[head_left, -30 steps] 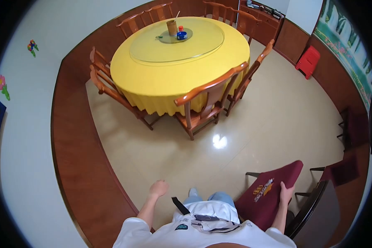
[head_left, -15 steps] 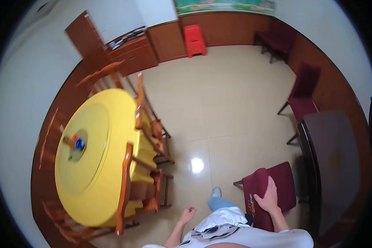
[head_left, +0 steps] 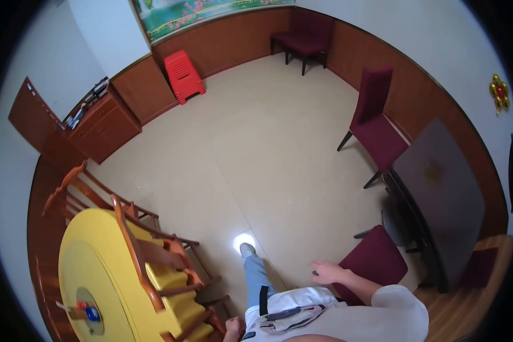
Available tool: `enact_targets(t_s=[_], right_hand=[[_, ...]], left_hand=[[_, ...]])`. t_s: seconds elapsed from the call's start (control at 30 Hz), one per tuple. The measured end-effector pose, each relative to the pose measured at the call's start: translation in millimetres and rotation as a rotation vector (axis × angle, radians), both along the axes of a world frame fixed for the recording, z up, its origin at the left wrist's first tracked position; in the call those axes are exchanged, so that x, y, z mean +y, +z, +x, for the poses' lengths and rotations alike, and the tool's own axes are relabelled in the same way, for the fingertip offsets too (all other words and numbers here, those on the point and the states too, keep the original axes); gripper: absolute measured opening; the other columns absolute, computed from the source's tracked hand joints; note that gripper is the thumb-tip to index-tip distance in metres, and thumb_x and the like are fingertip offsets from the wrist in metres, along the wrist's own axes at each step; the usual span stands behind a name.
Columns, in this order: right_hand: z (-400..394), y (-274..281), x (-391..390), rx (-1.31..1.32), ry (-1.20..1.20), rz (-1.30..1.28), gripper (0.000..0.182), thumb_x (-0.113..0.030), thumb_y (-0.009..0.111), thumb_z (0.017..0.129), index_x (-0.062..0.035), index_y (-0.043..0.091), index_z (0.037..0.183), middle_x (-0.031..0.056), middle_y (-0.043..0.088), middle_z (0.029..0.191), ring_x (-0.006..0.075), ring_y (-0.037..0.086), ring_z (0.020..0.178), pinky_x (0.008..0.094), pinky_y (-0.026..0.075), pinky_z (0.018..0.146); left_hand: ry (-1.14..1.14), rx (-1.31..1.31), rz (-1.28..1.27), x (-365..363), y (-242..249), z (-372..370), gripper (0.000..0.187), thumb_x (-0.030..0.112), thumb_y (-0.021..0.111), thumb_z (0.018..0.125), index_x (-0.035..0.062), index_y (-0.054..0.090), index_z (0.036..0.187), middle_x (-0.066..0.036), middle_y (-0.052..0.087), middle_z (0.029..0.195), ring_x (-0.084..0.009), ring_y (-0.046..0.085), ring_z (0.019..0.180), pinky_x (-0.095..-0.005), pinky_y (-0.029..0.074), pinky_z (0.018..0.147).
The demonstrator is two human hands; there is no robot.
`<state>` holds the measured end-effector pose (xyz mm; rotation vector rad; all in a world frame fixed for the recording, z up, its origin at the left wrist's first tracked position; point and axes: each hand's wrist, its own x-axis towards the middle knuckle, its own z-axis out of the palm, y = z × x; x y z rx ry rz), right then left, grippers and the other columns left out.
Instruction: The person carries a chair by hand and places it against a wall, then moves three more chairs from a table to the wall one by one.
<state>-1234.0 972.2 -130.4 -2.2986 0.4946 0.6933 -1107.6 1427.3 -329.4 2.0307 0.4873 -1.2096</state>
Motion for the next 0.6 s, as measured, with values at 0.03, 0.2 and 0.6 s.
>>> enact_targets(t_s=[0.03,0.2,0.6], right_hand=[[25.2,-9.0,-6.6,0.006,-0.014,0.001,0.06,-0.037,0.06,0.082,0.0022,0.047,0.124,0.0227,0.043,0.131,0.0372,0.045,0.118,0.041,0.039,0.098],[118.4,-71.7,-34.5,-0.02,-0.505,0.177,0.045,-0.037,0.053,0.085,-0.004,0.058,0.114,0.0203,0.064,0.099,0.0334,0.061,0.095,0.0401,0.048,0.082],[89.9,-298.3,-79.4,0.286,-0.295,-0.014,0.035,-0.033,0.053,0.08,-0.002,0.068,0.086,0.0239,0.065,0.088,0.0346,0.065,0.082,0.0443,0.048,0.07]], left_hand=[[-0.332,-0.15,0.069,16.7,-44.2,17.7,0.021,0.016,0.049,0.086,0.0023,0.062,0.078,-0.01,0.063,0.071,-0.0236,0.063,0.068,-0.0332,0.049,0.054],[-0.839,-0.322,0.197,-8.6,-74.4,153.4,0.018,0.014,0.05,0.085,0.0021,0.062,0.08,-0.01,0.061,0.07,-0.025,0.062,0.066,-0.0364,0.049,0.054],[-0.211,-0.232,-0.156,-432.5,48.0,613.4,0.025,0.021,0.047,0.091,0.0001,0.053,0.103,-0.011,0.062,0.083,-0.0187,0.06,0.067,-0.0317,0.048,0.056]])
